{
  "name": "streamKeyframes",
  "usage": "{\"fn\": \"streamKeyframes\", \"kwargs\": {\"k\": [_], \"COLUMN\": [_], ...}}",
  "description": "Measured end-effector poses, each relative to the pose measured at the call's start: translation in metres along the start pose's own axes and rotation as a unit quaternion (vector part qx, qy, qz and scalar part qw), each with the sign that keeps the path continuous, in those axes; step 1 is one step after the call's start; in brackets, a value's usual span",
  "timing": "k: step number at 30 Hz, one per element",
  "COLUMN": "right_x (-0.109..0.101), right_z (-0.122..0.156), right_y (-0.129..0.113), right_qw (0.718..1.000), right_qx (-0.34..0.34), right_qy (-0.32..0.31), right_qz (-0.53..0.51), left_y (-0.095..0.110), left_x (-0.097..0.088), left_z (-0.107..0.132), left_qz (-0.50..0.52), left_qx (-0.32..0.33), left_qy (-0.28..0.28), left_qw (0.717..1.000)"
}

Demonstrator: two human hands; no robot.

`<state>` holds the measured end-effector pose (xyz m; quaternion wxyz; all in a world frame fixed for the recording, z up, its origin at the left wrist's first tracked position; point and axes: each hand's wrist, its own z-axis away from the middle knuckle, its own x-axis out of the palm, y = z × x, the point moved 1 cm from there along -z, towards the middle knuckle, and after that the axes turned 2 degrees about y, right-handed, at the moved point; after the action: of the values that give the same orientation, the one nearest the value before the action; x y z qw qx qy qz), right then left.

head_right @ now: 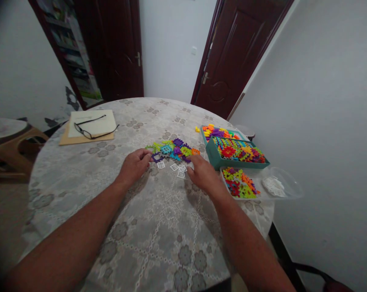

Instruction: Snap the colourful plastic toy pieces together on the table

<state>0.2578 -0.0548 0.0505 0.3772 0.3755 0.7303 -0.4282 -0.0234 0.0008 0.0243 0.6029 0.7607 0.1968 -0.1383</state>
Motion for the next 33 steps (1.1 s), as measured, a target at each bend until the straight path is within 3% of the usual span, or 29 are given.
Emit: {"fn": "streamKeyframes", "kwargs": {"k": [6,13,20,23,25,28,33], "right_x": [0.038,0.068,0.067,0.061,0.055,0.044,0.030], "right_z": [-0.055,-0.088,-0.084,-0.074,-0.069,-0.068,-0.078], "right_y": [0.020,0.018,0.007,0.002,0.003,0.014,0.041], "right_qw": [1.000,0.997,0.993,0.989,0.976,0.940,0.862], "right_qx": [0.001,-0.008,-0.044,-0.053,-0.008,0.113,0.254], "right_qy": [0.015,-0.063,-0.107,-0.116,-0.113,-0.052,0.138], "right_qz": [0.020,0.040,0.022,-0.077,-0.184,-0.318,-0.416], "left_y": [-0.001,-0.007,-0.013,-0.014,-0.015,-0.016,-0.016], "left_x": [0.001,0.005,0.004,0.003,0.004,0.004,0.004], "left_z": [0.001,0.003,0.000,-0.001,-0.001,-0.002,-0.003], "left_qz": [-0.028,-0.060,-0.071,-0.069,-0.070,-0.073,-0.068], "left_qx": [0.033,0.060,0.053,0.048,0.045,0.038,0.020], "left_qy": [-0.005,-0.016,-0.008,-0.007,-0.009,-0.008,0.003], "left_qw": [0.999,0.996,0.996,0.996,0.997,0.997,0.997]}}
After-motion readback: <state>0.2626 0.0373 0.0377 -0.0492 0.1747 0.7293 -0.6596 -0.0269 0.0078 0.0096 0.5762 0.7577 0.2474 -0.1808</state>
